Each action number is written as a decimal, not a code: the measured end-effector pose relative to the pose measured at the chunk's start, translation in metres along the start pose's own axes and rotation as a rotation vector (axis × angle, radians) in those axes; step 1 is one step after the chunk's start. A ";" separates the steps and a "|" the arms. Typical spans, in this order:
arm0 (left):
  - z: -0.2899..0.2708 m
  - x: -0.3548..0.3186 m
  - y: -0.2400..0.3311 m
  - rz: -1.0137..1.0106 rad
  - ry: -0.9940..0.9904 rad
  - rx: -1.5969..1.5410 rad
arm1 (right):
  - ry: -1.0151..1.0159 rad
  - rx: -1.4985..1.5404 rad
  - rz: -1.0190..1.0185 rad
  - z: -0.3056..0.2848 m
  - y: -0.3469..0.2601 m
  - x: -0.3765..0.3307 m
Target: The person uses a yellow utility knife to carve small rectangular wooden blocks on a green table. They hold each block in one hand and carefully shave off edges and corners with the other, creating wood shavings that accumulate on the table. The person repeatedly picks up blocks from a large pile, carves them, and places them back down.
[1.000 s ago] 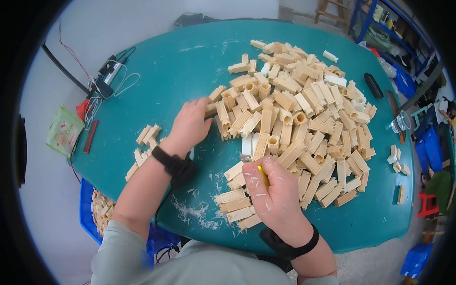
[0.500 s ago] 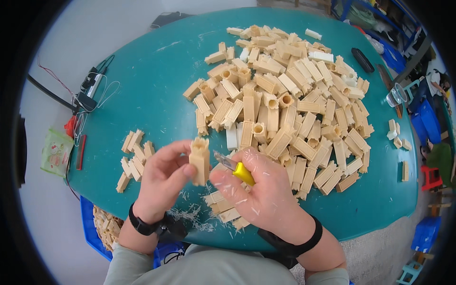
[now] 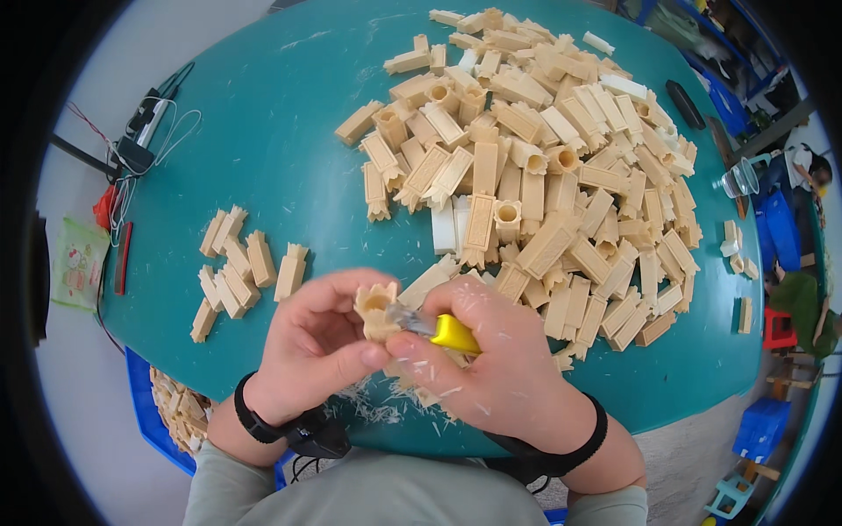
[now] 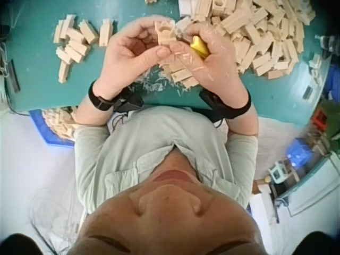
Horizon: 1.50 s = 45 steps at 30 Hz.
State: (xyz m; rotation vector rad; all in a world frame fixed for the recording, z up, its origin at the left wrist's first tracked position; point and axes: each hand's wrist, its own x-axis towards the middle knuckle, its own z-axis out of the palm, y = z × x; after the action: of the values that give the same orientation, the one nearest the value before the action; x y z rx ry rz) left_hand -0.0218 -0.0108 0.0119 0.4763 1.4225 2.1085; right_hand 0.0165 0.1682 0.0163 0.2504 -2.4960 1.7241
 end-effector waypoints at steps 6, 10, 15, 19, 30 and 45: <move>-0.012 -0.001 -0.003 0.100 -0.004 0.040 | -0.031 0.017 0.061 -0.004 -0.003 -0.003; -0.007 0.000 -0.003 0.186 -0.015 0.009 | -0.110 0.114 0.151 -0.003 -0.012 -0.002; -0.009 0.004 -0.013 0.318 0.013 0.060 | -0.101 0.228 0.238 -0.001 -0.016 -0.003; -0.008 0.005 -0.013 0.380 0.044 0.082 | 0.025 0.081 0.081 0.002 -0.009 -0.004; -0.007 -0.005 -0.014 0.423 0.168 0.158 | 0.296 0.065 -0.107 0.005 -0.010 -0.003; -0.003 -0.006 -0.015 0.664 0.191 0.730 | 0.011 -0.251 -0.210 0.006 -0.008 -0.008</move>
State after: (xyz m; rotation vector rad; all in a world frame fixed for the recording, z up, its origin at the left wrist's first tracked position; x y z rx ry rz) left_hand -0.0155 -0.0122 -0.0030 1.1829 2.4063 2.0613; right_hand 0.0261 0.1603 0.0196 0.4594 -2.5394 1.3168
